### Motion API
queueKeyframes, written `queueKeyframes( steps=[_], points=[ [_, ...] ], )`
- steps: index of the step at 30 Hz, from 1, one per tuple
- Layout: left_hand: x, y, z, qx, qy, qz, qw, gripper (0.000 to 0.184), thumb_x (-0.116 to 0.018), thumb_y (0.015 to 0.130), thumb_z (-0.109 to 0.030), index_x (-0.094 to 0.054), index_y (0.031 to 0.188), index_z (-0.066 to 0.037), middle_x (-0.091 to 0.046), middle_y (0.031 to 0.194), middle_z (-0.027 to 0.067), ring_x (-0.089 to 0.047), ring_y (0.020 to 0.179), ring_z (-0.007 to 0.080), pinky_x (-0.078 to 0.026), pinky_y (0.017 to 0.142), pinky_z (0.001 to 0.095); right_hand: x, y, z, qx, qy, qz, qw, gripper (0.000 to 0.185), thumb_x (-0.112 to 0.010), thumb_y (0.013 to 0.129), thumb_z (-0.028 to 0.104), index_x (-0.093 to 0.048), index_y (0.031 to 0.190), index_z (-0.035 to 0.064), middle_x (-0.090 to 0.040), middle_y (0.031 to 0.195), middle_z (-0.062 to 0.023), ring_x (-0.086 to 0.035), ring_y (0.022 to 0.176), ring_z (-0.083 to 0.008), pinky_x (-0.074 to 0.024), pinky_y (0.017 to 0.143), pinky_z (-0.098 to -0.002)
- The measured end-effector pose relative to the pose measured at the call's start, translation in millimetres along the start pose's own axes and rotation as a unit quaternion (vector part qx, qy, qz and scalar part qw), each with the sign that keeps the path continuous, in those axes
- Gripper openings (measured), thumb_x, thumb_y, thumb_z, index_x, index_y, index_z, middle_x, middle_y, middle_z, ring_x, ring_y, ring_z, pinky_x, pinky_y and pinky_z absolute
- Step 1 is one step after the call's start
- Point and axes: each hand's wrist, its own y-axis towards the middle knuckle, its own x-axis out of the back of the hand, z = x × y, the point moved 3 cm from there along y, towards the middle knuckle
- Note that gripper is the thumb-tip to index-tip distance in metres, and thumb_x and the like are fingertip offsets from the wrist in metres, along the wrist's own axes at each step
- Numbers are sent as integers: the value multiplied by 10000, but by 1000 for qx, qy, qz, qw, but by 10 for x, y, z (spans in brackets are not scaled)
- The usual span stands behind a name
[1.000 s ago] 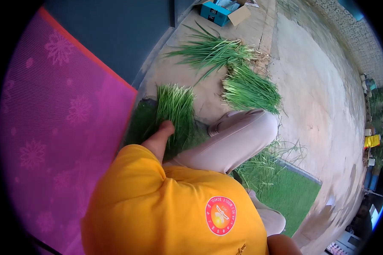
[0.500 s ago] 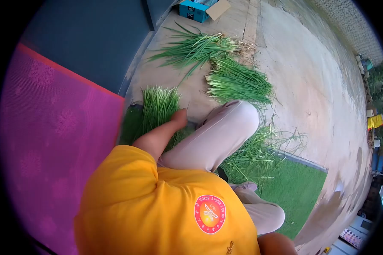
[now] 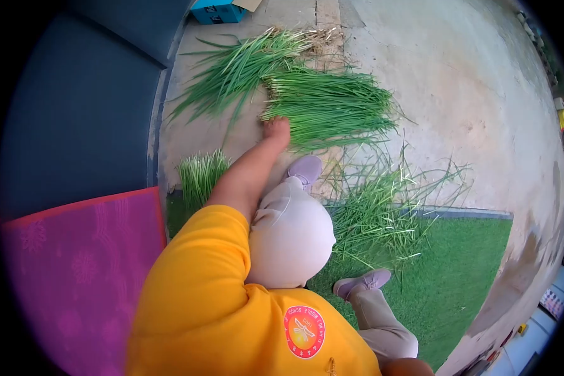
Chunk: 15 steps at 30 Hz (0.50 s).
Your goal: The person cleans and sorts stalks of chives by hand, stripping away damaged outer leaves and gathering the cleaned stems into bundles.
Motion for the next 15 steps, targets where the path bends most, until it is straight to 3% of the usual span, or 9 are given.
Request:
queueKeyframes(
  steps=[3, 7, 9, 10, 11, 13, 15],
  points=[
    [-420, 62, 42, 35, 73, -24, 996, 265, -446, 807, -119, -519, 1061, -96, -562, 1018, 102, -530, 983, 233, -389, 855, 369, -97, -185, -288, -50, -34, 0, 998, 538, -354, 878, 456, -242, 1309, 154, -320, 1305, -187, -544, 840, -234, -488, 633, -300],
    [-572, -1, -36, 28, 109, -40, 993, 241, -442, 815, -119, -502, 1047, -92, -552, 1012, 82, -536, 941, 224, -388, 836, 377, -154, -353, -555, -136, -82, 1, 987, 607, -312, 890, 523, -176, 1385, 200, -289, 1359, -198, -582, 789, -228, -508, 589, -302],
    [-622, -33, -2, 3, 122, -6, 992, 191, -447, 817, -128, -507, 996, -97, -552, 977, 64, -541, 905, 210, -388, 821, 387, -281, -527, -816, -260, -105, 35, 959, 584, -386, 900, 446, -317, 1302, 27, -479, 1209, -184, -557, 777, -173, -437, 609, -223],
    [-609, -48, 19, 4, 124, -8, 992, 191, -447, 817, -128, -507, 996, -97, -552, 977, 64, -541, 905, 210, -388, 821, 387, -91, -776, -1005, -320, -92, 96, 938, 639, -379, 887, 493, -289, 1322, 34, -374, 1304, -221, -571, 758, -203, -464, 598, -241],
    [-574, -55, 34, 5, 126, -39, 991, 182, -447, 820, -130, -496, 993, -103, -557, 943, 63, -551, 886, 208, -398, 805, 380, -167, -814, -1041, -364, -109, 146, 914, 716, -358, 866, 555, -259, 1333, 20, -398, 1284, -224, -557, 722, -166, -444, 565, -222],
    [-523, -57, -8, -8, 125, -75, 989, 173, -447, 823, -132, -485, 989, -109, -562, 910, 62, -561, 867, 205, -407, 788, 374, -262, -828, -1056, -395, -101, 162, 899, 681, -341, 881, 534, -269, 1330, 27, -411, 1277, -210, -540, 723, -152, -433, 582, -218],
    [-585, -66, -8, 12, 91, -33, 995, 179, -455, 803, -75, -435, 981, -72, -557, 908, 116, -559, 869, 259, -428, 787, 375, -275, -846, -1090, -412, -76, 189, 888, 627, -316, 905, 493, -274, 1329, 32, -425, 1268, -196, -522, 729, -130, -422, 602, -214]
  ],
)
